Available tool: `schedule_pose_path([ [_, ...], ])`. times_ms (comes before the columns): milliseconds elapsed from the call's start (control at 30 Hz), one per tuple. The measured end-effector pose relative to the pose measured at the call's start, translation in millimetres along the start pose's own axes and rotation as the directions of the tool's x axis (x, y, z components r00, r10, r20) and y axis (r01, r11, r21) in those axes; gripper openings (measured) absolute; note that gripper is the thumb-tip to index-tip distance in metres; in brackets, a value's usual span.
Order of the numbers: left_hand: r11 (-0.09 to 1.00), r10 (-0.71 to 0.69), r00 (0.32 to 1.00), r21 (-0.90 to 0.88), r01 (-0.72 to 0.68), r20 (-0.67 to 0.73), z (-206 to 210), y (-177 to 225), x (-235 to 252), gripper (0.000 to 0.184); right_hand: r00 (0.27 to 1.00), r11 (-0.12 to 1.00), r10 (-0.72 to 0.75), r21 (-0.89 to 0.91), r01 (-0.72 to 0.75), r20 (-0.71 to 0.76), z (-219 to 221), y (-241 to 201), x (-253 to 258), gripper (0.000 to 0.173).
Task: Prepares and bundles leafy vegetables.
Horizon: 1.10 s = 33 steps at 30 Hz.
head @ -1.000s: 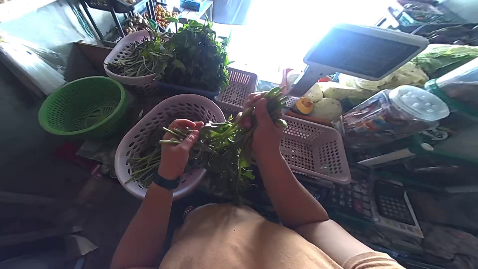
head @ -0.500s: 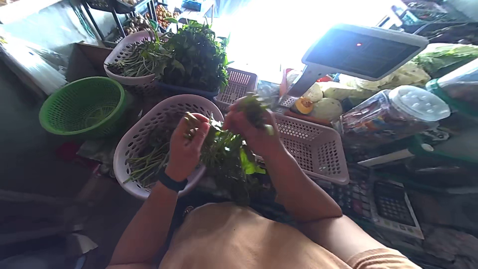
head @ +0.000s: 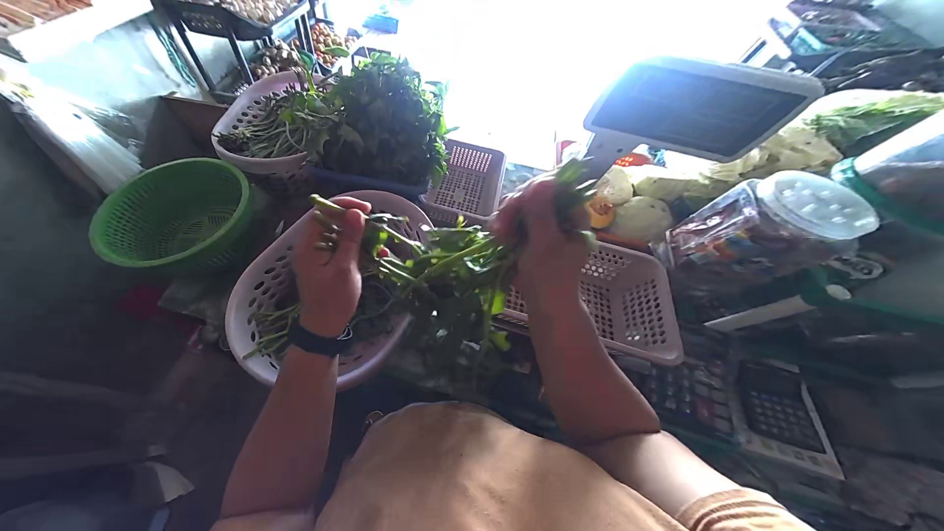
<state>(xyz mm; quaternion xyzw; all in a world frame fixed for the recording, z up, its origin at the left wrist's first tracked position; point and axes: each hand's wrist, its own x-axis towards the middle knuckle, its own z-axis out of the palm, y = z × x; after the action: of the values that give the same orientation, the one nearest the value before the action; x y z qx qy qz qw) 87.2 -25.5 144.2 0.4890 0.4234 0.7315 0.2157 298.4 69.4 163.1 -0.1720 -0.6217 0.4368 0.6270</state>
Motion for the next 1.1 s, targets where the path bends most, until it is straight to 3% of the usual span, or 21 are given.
schedule_pose_path([
  [67, 0.995, 0.002, 0.997, -0.101, -0.01, -0.08, -9, 3, 4, 0.012, 0.992, 0.998, -0.032, 0.057, 0.039, -0.123, -4, -8, 8, 0.035],
  [167, 0.983, -0.006, 0.987, -0.185, -0.024, -0.158, -9, 10, 9, 0.012, 0.995, 0.996, -0.079, 0.036, 0.082, -0.058, -1, -8, 8, 0.03],
  [267, 0.998, 0.054, 0.996, 0.01, -0.055, 0.069, 16, 20, -1, 0.017, 0.984, 0.992, -0.06, -0.103, 0.077, 0.166, 15, -5, 4, 0.008],
  [333, 0.979, 0.078, 0.969, 0.165, -0.119, 0.234, 32, 23, -9, 0.019, 0.947, 0.988, -0.031, -0.131, 0.077, 0.32, 26, -5, 4, 0.021],
  [433, 0.958, 0.048, 0.952, 0.255, -0.129, 0.303, 34, 17, -10, 0.024, 0.894, 0.991, 0.02, -0.127, 0.041, 0.447, 26, -1, 6, 0.032],
  [500, 0.964, -0.043, 0.939, 0.262, -0.051, 0.342, 32, 15, -12, 0.035, 0.891, 0.984, 0.071, -0.177, 0.011, 0.449, 26, 1, 3, 0.029],
  [567, 0.967, -0.084, 0.94, 0.254, -0.003, 0.331, 27, 9, -16, 0.032, 0.929, 0.98, 0.078, -0.199, -0.005, 0.361, 25, 4, 0, 0.017],
  [700, 0.971, -0.001, 0.999, 0.237, -0.011, 0.052, -2, -15, -9, 0.025, 0.983, 0.988, 0.122, -0.107, -0.108, 0.138, 12, 4, 4, 0.014],
  [800, 0.985, -0.094, 0.992, 0.138, 0.105, -0.086, -11, -22, -7, 0.014, 0.984, 0.983, 0.134, -0.143, -0.117, 0.119, 9, 7, 0, 0.012],
  [867, 0.967, -0.235, 0.971, 0.09, 0.238, -0.036, -12, -16, -9, 0.011, 0.97, 0.981, 0.098, -0.185, -0.057, 0.221, 10, 12, -5, 0.016],
  [933, 0.944, -0.326, 0.936, 0.091, 0.316, 0.129, -16, -8, -11, 0.015, 0.927, 0.985, 0.079, -0.172, -0.016, 0.367, 13, 16, -8, 0.022],
  [1000, 0.943, -0.333, 0.912, 0.088, 0.321, 0.24, -15, -4, -9, 0.017, 0.907, 0.986, 0.087, -0.164, -0.02, 0.411, 20, 16, -12, 0.019],
  [1100, 0.951, -0.308, 0.924, 0.041, 0.307, 0.226, -12, -7, -9, 0.018, 0.872, 0.969, 0.18, -0.235, -0.077, 0.456, 26, 9, -16, 0.015],
])
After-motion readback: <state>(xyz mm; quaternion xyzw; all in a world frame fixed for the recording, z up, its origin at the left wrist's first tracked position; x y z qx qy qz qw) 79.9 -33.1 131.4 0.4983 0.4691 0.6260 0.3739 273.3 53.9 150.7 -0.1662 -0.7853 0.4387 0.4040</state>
